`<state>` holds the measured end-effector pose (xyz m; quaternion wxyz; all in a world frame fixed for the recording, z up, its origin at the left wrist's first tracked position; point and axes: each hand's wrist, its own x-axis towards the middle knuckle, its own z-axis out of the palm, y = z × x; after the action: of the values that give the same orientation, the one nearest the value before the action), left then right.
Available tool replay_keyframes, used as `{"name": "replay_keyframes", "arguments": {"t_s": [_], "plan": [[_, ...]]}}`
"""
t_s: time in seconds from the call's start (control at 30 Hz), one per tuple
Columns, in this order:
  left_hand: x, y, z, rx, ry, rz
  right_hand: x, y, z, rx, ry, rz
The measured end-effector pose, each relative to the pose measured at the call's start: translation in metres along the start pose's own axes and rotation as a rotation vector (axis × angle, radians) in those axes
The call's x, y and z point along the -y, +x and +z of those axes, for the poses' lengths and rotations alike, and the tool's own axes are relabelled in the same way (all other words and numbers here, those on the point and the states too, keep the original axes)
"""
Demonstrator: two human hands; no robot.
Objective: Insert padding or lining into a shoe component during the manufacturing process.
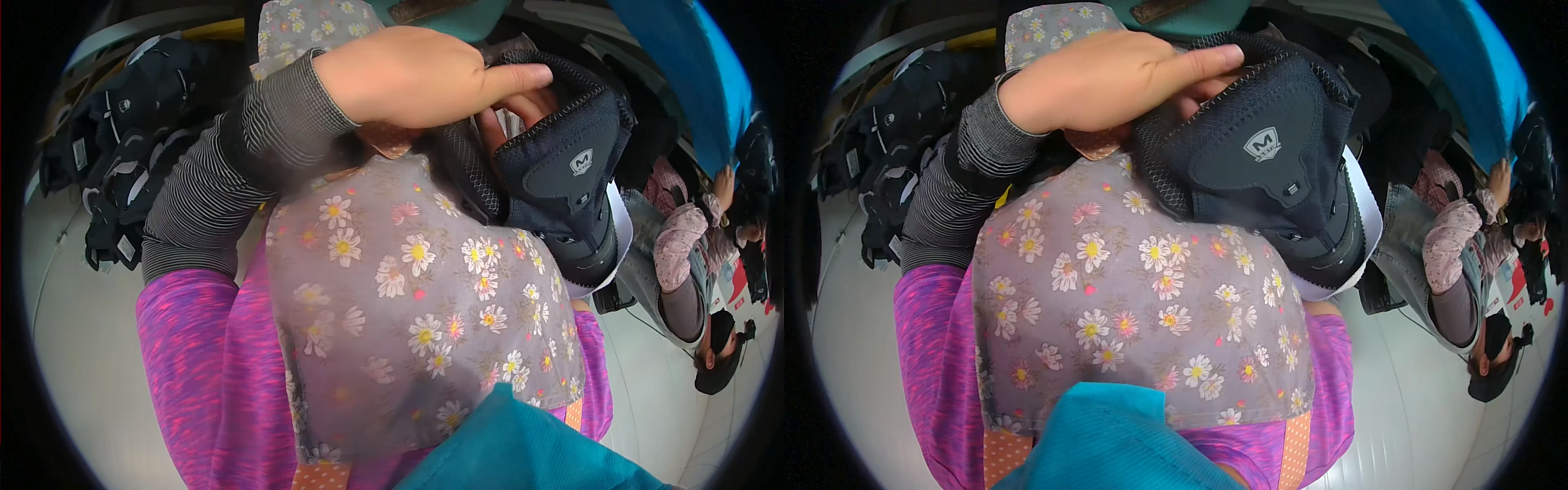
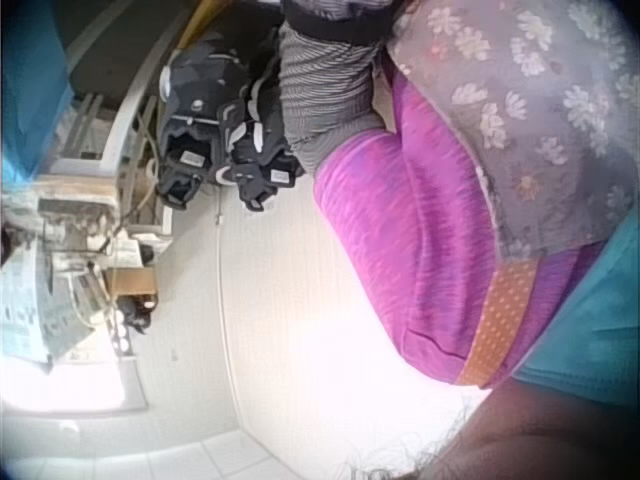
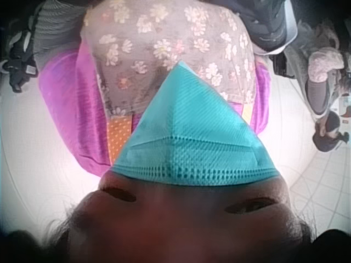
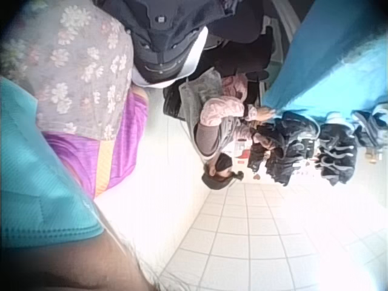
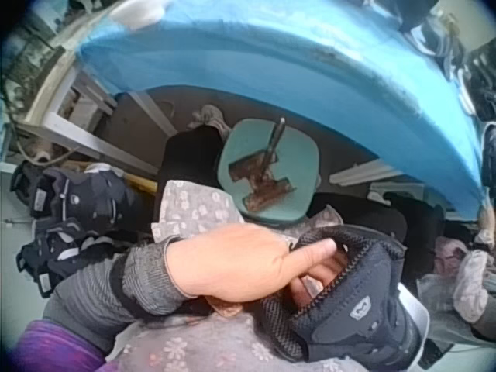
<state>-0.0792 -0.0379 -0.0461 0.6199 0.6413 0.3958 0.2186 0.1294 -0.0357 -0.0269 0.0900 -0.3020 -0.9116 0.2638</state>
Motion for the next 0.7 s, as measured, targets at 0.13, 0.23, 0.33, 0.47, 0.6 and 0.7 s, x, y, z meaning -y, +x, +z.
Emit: {"name": "replay_keyframes", "arguments": {"t_s": [0.13,0.23,0.33,0.47,0.6,0.7], "plan": [[0.004,0.007,-0.008,0.095,0.053,-0.149,0.009,0.004,-0.001,-0.088,0.093,0.079],[0.009,0.003,-0.012,0.067,0.053,-0.075,0.012,0.003,-0.006,-0.011,0.247,0.148],[0.005,0.003,-0.014,0.072,0.055,-0.018,0.012,0.004,-0.013,0.028,0.347,0.214],[-0.002,-0.002,-0.009,0.041,0.290,-0.023,0.010,0.007,-0.019,0.039,0.263,0.042],[0.000,-0.003,-0.006,0.027,0.504,0.074,0.000,0.001,-0.013,0.061,0.288,-0.023],[0.015,-0.005,-0.006,-0.009,0.349,0.023,0.000,-0.001,-0.005,-0.024,0.202,-0.178]]}}
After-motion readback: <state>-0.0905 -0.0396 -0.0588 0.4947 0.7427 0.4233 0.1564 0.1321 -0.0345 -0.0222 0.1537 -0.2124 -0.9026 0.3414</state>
